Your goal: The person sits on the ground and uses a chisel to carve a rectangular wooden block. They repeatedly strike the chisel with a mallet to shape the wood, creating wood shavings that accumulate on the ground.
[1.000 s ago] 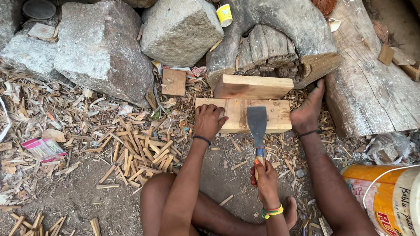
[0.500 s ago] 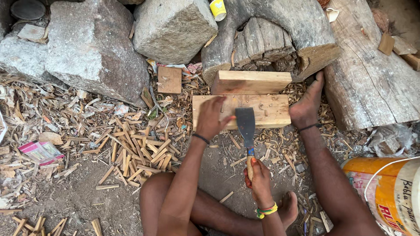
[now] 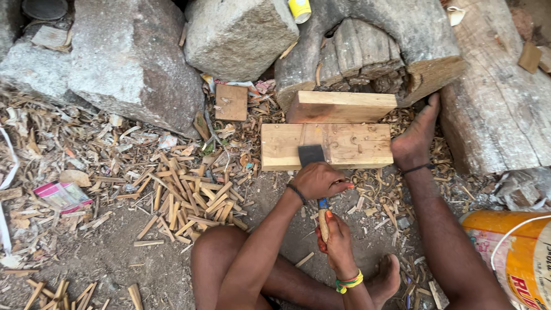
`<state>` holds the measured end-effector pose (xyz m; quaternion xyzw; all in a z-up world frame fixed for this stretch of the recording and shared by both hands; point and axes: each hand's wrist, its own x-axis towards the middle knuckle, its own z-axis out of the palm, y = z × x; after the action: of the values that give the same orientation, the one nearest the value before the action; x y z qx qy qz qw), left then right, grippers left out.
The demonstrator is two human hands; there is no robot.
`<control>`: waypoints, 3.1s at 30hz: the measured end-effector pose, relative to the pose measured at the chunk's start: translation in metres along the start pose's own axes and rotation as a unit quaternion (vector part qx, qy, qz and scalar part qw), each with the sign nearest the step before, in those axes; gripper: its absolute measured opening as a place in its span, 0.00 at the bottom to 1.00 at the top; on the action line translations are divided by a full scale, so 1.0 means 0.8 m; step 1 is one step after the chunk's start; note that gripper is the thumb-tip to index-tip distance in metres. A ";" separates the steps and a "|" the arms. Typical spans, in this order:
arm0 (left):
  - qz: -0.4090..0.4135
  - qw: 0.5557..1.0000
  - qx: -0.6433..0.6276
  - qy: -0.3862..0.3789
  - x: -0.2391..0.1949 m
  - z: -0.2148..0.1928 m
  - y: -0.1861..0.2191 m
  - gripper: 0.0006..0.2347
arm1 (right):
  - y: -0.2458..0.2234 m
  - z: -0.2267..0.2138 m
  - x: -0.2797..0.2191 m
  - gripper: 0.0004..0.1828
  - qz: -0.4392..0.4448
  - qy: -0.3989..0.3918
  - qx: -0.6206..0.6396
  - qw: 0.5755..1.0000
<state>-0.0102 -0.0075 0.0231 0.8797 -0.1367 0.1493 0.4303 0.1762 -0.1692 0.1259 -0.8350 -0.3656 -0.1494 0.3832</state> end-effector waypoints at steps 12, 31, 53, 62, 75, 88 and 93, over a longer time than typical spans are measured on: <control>-0.106 0.994 0.007 -0.037 -0.008 0.002 -0.010 0.24 | 0.001 0.008 0.003 0.54 -0.037 -0.001 -0.002 0.999; -0.155 0.979 0.074 -0.109 0.062 0.031 -0.095 0.21 | -0.029 0.000 0.009 0.58 0.007 -0.017 0.021 1.000; -0.211 0.939 0.219 0.161 -0.044 -0.067 -0.032 0.22 | -0.002 -0.011 -0.008 0.54 0.021 0.013 -0.007 1.000; -0.204 0.940 0.213 0.172 -0.048 -0.066 -0.036 0.16 | 0.012 -0.005 -0.010 0.56 -0.011 0.007 -0.012 1.000; -0.154 0.942 0.164 0.251 -0.032 -0.049 -0.043 0.28 | -0.031 -0.008 0.003 0.58 -0.006 0.003 0.039 0.999; -0.058 0.998 0.000 0.036 -0.008 0.006 0.002 0.17 | -0.002 0.003 -0.002 0.59 -0.018 0.003 0.008 1.000; -0.054 0.997 0.003 0.064 -0.012 0.007 -0.011 0.15 | -0.022 0.004 0.005 0.57 0.006 -0.003 0.024 1.000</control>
<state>-0.0150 -0.0059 0.0099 0.8757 -0.0613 0.1822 0.4430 0.1658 -0.1572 0.1350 -0.8282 -0.3653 -0.1357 0.4027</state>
